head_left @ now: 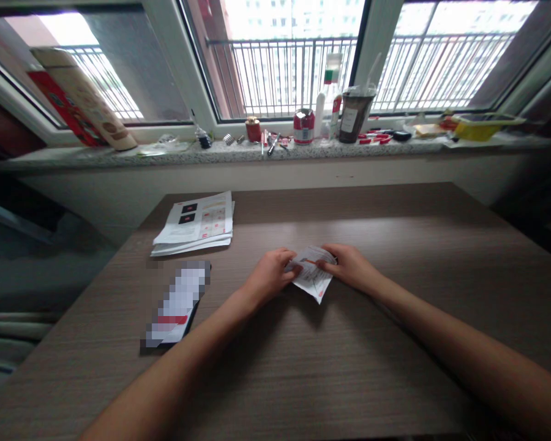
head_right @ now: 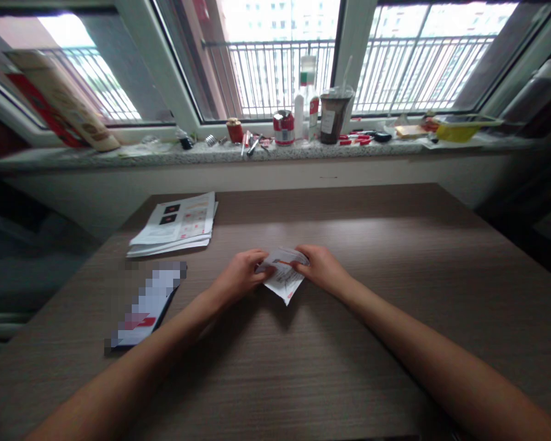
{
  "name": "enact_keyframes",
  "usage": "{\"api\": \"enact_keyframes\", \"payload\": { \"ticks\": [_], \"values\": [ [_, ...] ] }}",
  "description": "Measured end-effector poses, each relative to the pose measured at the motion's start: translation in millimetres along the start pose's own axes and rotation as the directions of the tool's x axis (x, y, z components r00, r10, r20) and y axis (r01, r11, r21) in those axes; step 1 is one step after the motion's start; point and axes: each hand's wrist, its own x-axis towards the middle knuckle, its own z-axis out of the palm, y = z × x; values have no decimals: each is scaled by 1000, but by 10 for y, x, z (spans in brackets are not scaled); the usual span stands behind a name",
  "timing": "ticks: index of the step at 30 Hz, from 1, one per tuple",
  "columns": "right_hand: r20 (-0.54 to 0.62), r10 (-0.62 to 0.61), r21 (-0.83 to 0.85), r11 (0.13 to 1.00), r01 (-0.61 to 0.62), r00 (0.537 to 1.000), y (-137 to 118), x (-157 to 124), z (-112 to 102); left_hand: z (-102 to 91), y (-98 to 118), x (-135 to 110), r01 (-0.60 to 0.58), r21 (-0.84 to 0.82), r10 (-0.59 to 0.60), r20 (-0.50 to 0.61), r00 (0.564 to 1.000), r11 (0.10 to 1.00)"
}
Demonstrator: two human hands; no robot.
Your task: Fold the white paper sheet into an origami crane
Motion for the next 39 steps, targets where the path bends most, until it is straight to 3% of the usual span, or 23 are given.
{"api": "enact_keyframes", "payload": {
  "ticks": [7, 11, 19, 26, 28, 30, 33, 36, 39],
  "values": [
    [124, 103, -68, 993, -95, 987, -93, 142, -76, -99, 82, 36, 145, -66, -139, 82, 987, 987],
    [234, 156, -247, 964, -97, 960, -164, 249, -133, -107, 136, 16, 155, -69, -148, 97, 984, 985],
    [263, 215, -429, 899, -85, 941, -267, 417, -137, -83, 110, 31, 179, -74, -175, 63, 983, 981],
    [309, 256, -556, 830, -45, 916, -355, 529, -164, -26, -41, 29, 198, -218, -167, 152, 974, 956],
    [321, 250, -568, 822, -26, 913, -367, 544, -160, -24, -62, 39, 219, -186, -200, 116, 973, 958],
    [324, 239, -571, 821, -12, 915, -368, 548, -149, -34, -73, 63, 224, -136, -226, 6, 974, 965],
    [317, 214, -563, 826, 2, 924, -346, 539, -123, -67, -79, 110, 150, -98, -163, -135, 977, 984],
    [309, 187, -544, 839, 12, 933, -308, 520, -96, -111, -71, 133, 112, -49, -116, -103, 988, 993],
    [297, 173, -526, 850, 9, 939, -269, 494, -77, -147, -53, 124, 164, 7, -163, -50, 985, 986]
  ]
}}
